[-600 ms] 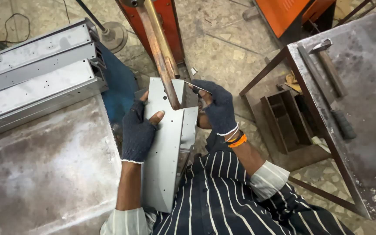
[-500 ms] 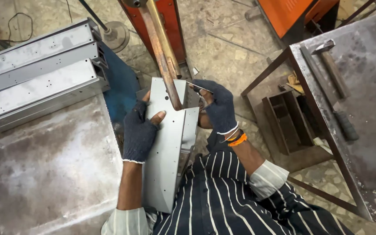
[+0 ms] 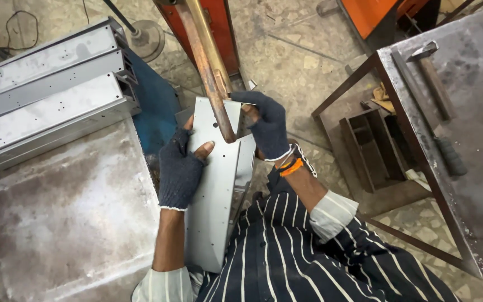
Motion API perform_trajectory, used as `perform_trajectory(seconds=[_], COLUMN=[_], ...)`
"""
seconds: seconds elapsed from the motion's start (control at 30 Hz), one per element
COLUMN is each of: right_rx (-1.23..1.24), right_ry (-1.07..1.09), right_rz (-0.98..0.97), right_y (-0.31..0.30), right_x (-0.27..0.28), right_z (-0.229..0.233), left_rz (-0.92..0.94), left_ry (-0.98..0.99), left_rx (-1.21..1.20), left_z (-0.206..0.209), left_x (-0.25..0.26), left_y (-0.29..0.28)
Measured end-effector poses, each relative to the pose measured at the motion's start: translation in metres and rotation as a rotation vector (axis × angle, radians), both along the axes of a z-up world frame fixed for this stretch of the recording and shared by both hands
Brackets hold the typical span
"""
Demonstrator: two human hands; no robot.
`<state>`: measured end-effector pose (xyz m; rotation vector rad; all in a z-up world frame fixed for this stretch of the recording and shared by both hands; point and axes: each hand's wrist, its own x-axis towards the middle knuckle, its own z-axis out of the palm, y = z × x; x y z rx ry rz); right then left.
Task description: Assembling and finishing metal frames using a spot welder, hammer, and file.
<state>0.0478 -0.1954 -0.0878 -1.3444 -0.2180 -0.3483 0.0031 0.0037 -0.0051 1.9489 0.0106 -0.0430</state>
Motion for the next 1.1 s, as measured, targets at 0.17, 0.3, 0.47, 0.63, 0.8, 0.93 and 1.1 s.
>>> perform_trajectory(seconds=[0.17,0.3,0.47,0.63,0.8,0.93,1.1], right_rx=[0.029,0.131,-0.094,-0.306,-0.251,-0.189,-0.121], right_ry=[0.122,0.205,0.173,0.107,-0.01,0.089,0.136], right_rz=[0.068,0.076,0.038,0.041,0.21,0.185,0.176], right_y=[-0.003,0.004,0.008,-0.006,-0.025,-0.021,-0.019], right_x=[-0.006,-0.005,-0.003,-0.004,0.001,0.004,0.008], right_z=[0.023,0.023,0.044,0.043,0.027,0.019,0.01], left_rz=[0.012,0.038,0.019,0.034,0.06,0.043,0.065], left_ry=[-0.008,0.077,0.003,-0.055,0.039,0.036,-0.019], left_rx=[-0.006,0.03,0.057,-0.018,-0.062,-0.057,-0.04], left_z=[0.002,0.013,0.005,0.006,0.009,0.008,0.022], left_x=[-0.001,0.001,0.0,0.001,0.002,0.002,0.005], left_y=[-0.002,-0.007,-0.003,-0.006,-0.008,-0.007,-0.012])
